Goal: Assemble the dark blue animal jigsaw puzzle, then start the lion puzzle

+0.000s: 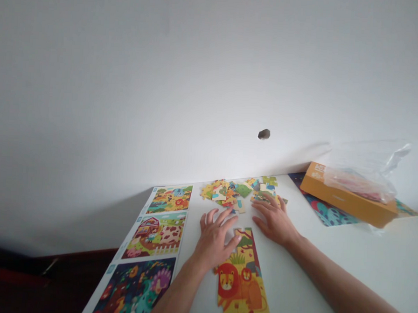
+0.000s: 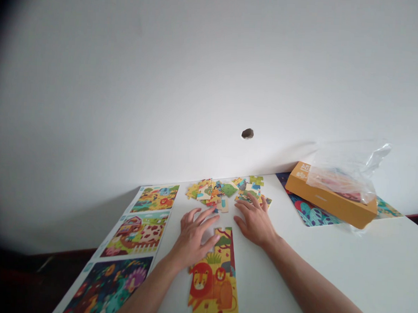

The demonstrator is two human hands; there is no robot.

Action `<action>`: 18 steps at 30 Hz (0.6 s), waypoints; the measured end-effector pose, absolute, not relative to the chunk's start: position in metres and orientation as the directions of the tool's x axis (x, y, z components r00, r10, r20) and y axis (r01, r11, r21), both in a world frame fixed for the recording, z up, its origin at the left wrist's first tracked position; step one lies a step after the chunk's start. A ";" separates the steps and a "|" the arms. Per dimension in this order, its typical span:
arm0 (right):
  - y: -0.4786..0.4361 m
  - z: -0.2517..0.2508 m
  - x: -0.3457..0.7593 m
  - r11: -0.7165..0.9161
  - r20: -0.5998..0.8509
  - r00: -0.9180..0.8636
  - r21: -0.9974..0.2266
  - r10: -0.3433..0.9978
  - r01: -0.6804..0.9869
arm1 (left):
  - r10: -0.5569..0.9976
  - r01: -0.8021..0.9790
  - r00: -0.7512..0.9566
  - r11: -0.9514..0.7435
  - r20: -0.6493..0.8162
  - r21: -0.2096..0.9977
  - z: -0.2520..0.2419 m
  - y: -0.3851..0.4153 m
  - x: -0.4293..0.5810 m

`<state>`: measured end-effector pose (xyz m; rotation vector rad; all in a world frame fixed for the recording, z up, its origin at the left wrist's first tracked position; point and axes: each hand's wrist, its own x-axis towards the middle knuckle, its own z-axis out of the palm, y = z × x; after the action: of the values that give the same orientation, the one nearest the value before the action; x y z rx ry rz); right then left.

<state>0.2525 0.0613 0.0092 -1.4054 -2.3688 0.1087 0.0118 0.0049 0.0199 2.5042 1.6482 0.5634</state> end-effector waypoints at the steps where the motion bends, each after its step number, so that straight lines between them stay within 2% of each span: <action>1: 0.062 0.009 0.253 0.482 0.293 -0.408 -0.258 0.865 0.837 | 0.904 0.871 0.348 -0.410 0.250 0.271 0.020 0.005 0.012; 5: 0.063 0.007 0.254 0.467 0.341 -0.373 -0.251 0.863 0.848 | 0.923 0.908 0.256 -0.332 0.288 0.255 0.014 0.006 0.014; 11: 0.064 0.002 0.253 0.395 0.335 -0.305 -0.245 0.891 0.885 | 0.941 0.969 -0.008 -0.076 0.339 0.234 0.005 0.012 0.013; 14: 0.063 0.002 0.252 0.392 0.387 -0.280 -0.250 0.879 0.885 | 0.955 0.966 0.077 -0.143 0.286 0.218 0.005 0.013 0.012; 18: 0.063 0.001 0.253 0.231 0.453 -0.094 -0.259 0.887 0.938 | 0.952 0.946 0.188 -0.242 0.241 0.217 0.006 0.011 0.011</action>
<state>0.2526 0.0626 0.0007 -1.6683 -1.9916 -0.1292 0.0107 0.0110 0.0055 2.4064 1.9225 0.5116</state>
